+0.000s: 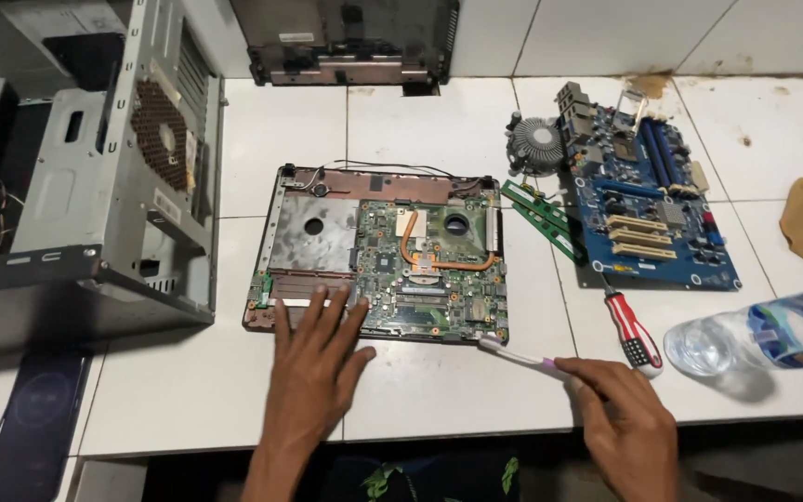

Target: The person uses a small brush to clean dust and debris from a disassembled laptop motherboard. They systematically brush across the circuit board, heat pipes, and surrounding components while holding the board steady with their other hand.

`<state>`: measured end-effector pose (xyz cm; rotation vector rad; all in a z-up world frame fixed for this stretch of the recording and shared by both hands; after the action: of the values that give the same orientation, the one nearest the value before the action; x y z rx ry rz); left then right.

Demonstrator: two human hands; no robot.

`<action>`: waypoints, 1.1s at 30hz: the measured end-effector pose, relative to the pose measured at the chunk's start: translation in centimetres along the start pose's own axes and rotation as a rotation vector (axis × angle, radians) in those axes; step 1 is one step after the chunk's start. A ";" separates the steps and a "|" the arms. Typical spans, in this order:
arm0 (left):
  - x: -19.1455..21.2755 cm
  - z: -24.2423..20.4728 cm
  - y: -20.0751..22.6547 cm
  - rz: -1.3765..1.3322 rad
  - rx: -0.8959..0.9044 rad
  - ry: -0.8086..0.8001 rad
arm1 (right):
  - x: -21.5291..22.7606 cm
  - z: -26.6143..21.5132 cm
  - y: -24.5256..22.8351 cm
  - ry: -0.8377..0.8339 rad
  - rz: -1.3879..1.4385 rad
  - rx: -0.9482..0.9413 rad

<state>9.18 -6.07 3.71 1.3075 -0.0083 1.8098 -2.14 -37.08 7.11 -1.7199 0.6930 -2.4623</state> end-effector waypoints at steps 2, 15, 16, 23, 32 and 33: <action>0.0 0.0 0.0 -0.033 -0.006 0.037 | -0.9 0.6 -1.5 0.019 0.009 0.104; 0.6 -0.1 -0.7 -0.104 -0.005 0.079 | -5.9 0.0 -7.3 0.062 -0.144 0.216; 0.6 -0.2 -0.8 -0.107 -0.007 0.080 | -5.7 -0.3 -7.1 0.064 -0.147 0.214; 0.2 -0.6 -1.3 -0.088 -0.025 0.089 | -5.5 -1.4 -7.6 0.070 -0.188 0.144; 0.7 -0.5 -1.3 -0.138 -0.023 0.102 | -6.5 -1.5 -8.5 0.013 -0.205 0.138; 0.8 -0.5 -1.2 -0.155 -0.023 0.107 | -6.0 -1.7 -8.6 0.067 -0.186 0.170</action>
<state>9.47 -4.63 3.54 1.1610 0.1269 1.7399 0.36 -27.03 4.76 -1.7161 0.3292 -2.6225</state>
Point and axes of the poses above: each hand's wrist, its own z-axis towards the middle knuckle, its own x-axis out of the back of the hand, y = z × x, the point moved 10 cm from there along z, towards the middle knuckle, and after that the axes turned 15 degrees about -z, right-handed, at the moved point
